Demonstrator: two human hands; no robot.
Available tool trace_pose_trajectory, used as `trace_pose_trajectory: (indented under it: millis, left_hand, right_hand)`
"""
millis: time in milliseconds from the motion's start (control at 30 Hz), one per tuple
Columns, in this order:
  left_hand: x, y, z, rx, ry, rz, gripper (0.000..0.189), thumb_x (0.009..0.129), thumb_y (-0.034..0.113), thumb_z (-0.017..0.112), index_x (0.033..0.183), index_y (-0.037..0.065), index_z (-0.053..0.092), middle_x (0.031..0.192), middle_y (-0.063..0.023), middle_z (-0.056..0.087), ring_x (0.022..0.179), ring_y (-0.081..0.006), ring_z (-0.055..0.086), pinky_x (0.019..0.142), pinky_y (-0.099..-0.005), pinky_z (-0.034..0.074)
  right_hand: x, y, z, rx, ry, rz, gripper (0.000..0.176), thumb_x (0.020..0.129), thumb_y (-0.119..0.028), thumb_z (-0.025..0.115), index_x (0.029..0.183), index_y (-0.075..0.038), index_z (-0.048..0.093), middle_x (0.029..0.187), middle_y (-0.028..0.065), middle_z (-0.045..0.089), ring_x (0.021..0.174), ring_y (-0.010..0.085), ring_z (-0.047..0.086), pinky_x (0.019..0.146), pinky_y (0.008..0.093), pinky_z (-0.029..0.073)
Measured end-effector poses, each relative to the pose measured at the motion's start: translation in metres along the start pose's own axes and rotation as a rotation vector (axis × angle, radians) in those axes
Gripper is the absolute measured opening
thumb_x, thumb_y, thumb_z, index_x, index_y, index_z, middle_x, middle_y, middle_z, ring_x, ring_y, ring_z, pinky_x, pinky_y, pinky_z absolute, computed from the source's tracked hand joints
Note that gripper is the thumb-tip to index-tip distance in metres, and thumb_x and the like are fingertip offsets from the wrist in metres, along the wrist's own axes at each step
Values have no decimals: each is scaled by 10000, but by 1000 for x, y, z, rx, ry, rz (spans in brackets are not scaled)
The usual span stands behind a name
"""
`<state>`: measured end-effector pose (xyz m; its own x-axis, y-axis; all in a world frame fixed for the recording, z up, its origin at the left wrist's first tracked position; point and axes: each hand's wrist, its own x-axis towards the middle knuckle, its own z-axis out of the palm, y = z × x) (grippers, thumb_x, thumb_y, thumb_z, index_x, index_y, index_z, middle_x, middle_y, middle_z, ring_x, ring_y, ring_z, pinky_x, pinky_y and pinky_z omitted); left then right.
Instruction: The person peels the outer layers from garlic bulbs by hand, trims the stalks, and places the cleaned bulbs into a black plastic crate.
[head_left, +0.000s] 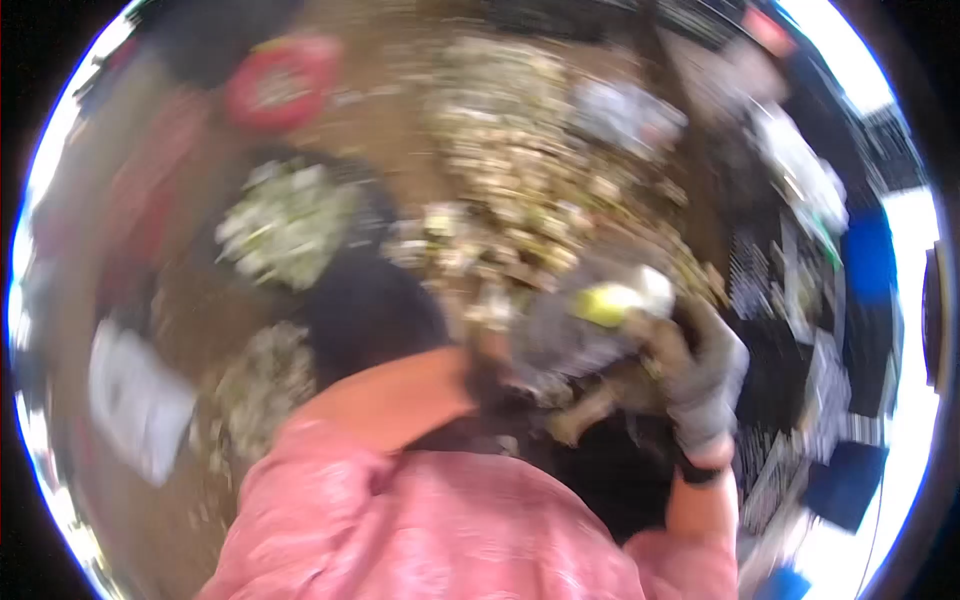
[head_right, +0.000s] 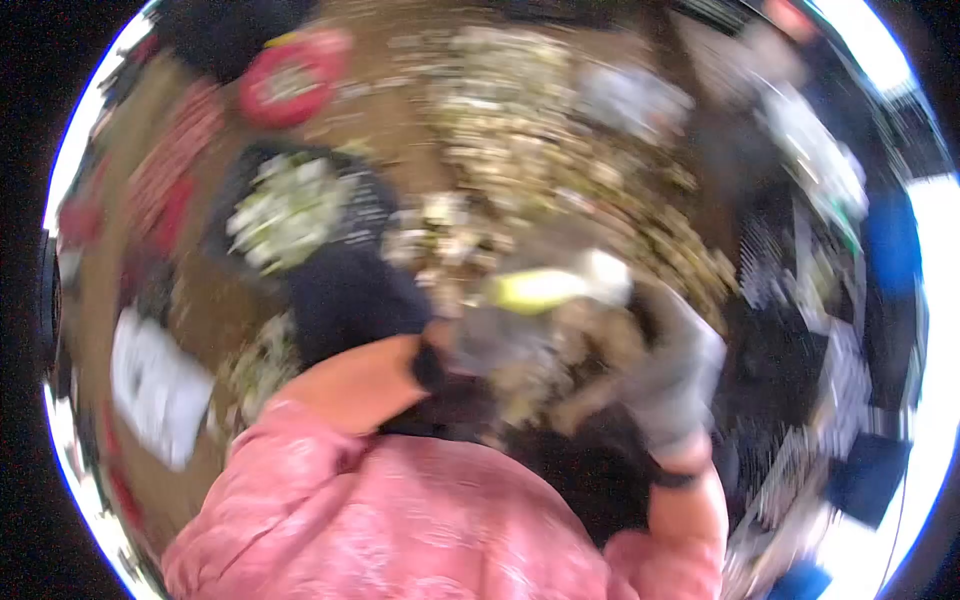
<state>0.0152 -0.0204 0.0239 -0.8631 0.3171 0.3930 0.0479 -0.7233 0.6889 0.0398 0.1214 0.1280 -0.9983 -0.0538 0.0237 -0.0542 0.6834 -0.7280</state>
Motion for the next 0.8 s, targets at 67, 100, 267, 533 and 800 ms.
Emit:
trace_pose_trajectory:
  millis: [67, 100, 267, 533, 800]
  left_hand:
    - [22, 31, 13, 776, 4, 525, 299, 712, 124, 623, 986, 48, 531, 866, -79, 536, 777, -214, 537, 678, -300, 455]
    - [14, 20, 15, 797, 95, 469, 306, 658, 108, 645, 938, 37, 543, 873, -99, 534, 769, -252, 529, 698, -332, 436]
    - [29, -8, -4, 611, 177, 167, 450, 474, 315, 772, 762, 66, 532, 790, -65, 526, 756, -234, 507, 712, -333, 404]
    - [46, -33, -18, 937, 332, 367, 341, 424, 313, 687, 663, 97, 575, 679, -97, 565, 683, -284, 539, 657, -363, 414]
    - [25, 26, 2, 212, 469, -59, 142, 543, 152, 652, 636, 70, 584, 572, -58, 560, 560, -175, 561, 458, -318, 410]
  right_hand:
    - [-3, -5, 7, -54, 13, -5, 240, 780, -125, 587, 973, 15, 614, 772, 132, 639, 680, 147, 588, 624, 282, 466]
    - [-3, 0, 7, -98, -31, -57, 237, 811, -139, 539, 952, 43, 593, 794, 121, 614, 713, 177, 547, 649, 292, 442]
    - [-2, -24, 13, -156, -169, -63, 313, 844, -200, 592, 969, 87, 594, 835, 194, 633, 701, 263, 588, 654, 340, 459]
    - [11, -12, 27, -137, -106, -170, 281, 862, -178, 563, 959, 84, 593, 849, 181, 628, 712, 257, 579, 662, 357, 463]
    - [46, 33, 37, -164, 28, -296, 223, 858, -178, 552, 871, 40, 598, 777, 116, 619, 687, 210, 561, 626, 323, 460]
